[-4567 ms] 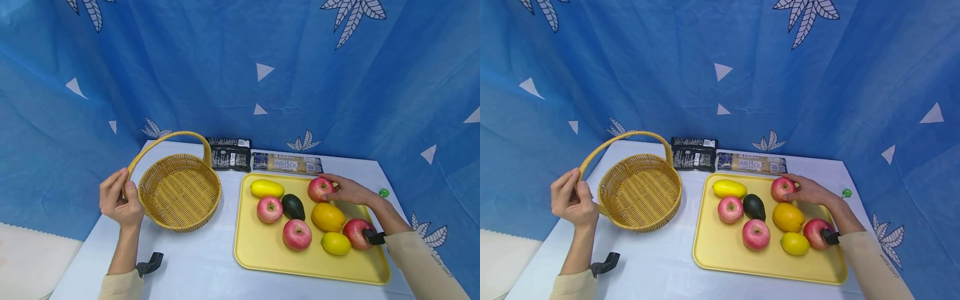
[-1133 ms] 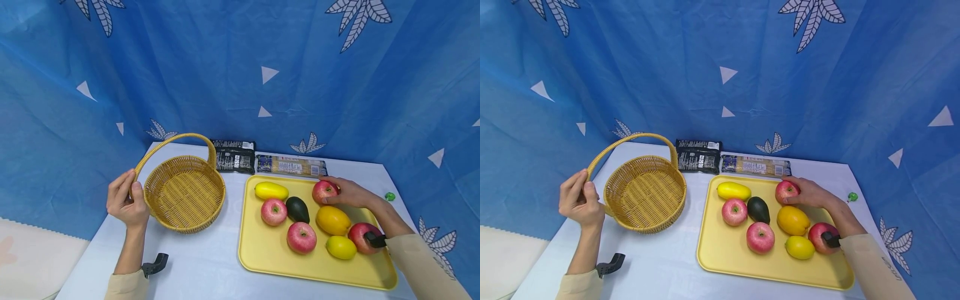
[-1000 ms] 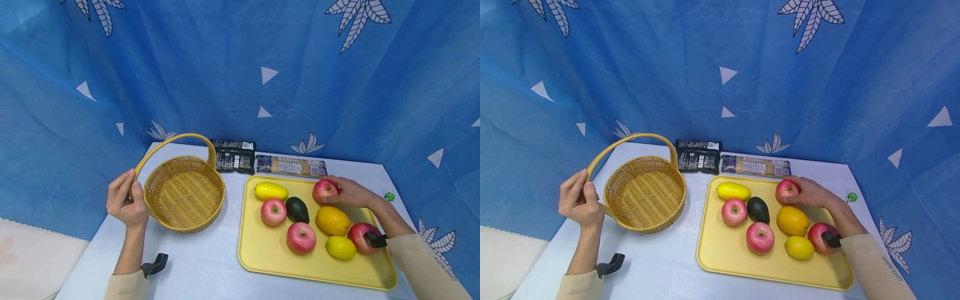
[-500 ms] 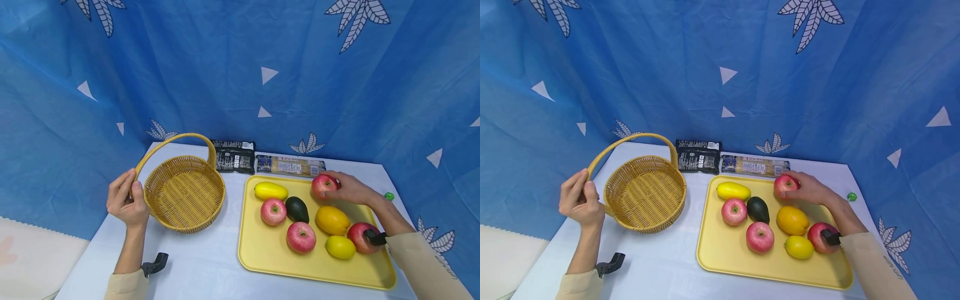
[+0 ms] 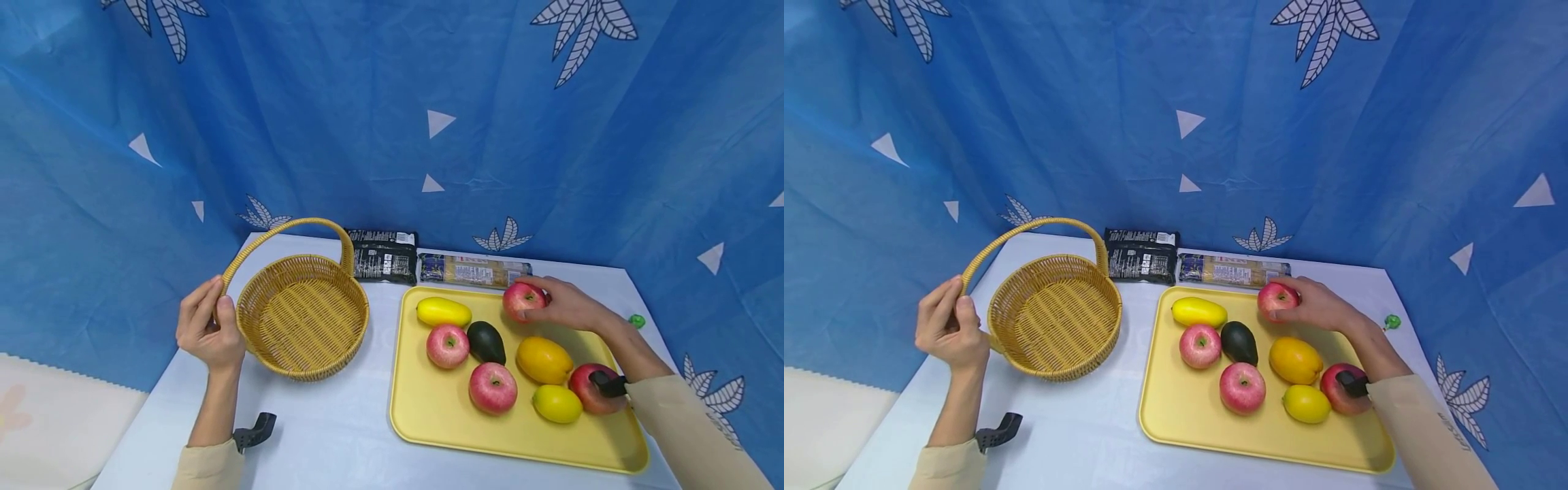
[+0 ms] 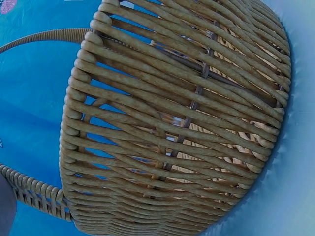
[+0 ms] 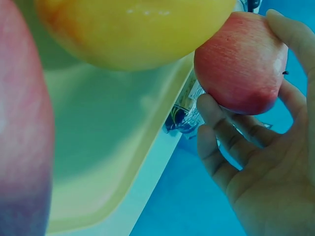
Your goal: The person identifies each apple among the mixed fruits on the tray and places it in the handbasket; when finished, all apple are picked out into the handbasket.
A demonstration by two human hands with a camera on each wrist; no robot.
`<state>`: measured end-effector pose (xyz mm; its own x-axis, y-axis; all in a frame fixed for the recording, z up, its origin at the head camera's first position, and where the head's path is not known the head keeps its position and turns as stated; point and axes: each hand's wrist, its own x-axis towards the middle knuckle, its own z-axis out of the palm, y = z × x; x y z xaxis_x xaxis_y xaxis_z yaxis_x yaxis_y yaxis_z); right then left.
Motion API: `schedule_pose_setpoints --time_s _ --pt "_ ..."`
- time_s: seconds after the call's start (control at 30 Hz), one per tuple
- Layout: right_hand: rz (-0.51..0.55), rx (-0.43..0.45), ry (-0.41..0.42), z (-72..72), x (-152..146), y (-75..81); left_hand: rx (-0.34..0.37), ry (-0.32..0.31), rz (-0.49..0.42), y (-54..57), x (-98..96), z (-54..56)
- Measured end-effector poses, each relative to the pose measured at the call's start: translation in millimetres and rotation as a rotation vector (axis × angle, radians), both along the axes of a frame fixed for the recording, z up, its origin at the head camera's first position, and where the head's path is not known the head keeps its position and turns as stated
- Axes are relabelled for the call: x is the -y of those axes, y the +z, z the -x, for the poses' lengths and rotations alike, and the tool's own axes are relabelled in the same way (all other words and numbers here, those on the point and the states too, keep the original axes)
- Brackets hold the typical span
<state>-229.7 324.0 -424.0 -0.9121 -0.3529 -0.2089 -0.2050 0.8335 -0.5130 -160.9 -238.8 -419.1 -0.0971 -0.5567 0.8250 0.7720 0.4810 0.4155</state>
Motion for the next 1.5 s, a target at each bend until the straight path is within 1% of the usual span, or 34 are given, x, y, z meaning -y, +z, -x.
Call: schedule_pose_setpoints --time_s 0.13,0.33,0.5,0.67,0.9,1.17,1.5 --pt "0.004 -0.015 0.007 1.2 3 -0.2 0.001 0.009 -0.002 0.2 -0.2 -0.2" --pt "0.007 -0.014 -0.001 -0.2 7 1.4 0.001 0.012 0.001 -1.0 0.0 0.5" --pt "0.018 -0.03 0.024 0.4 13 3.3 -0.003 0.014 0.007 -4.2 2.9 1.8" --pt "0.054 -0.056 0.063 2.9 19 3.0 -0.014 0.014 -0.004 -6.9 4.6 2.1" --pt "0.083 -0.054 0.08 2.7 24 0.8 -0.017 0.014 0.003 -5.7 2.5 2.2" --pt "0.075 -0.059 0.094 2.5 33 6.4 -0.016 0.014 0.0 -6.0 2.2 2.1" --pt "0.098 -0.089 0.141 -0.9 44 10.3 -0.011 0.01 0.001 -6.7 2.5 2.1"
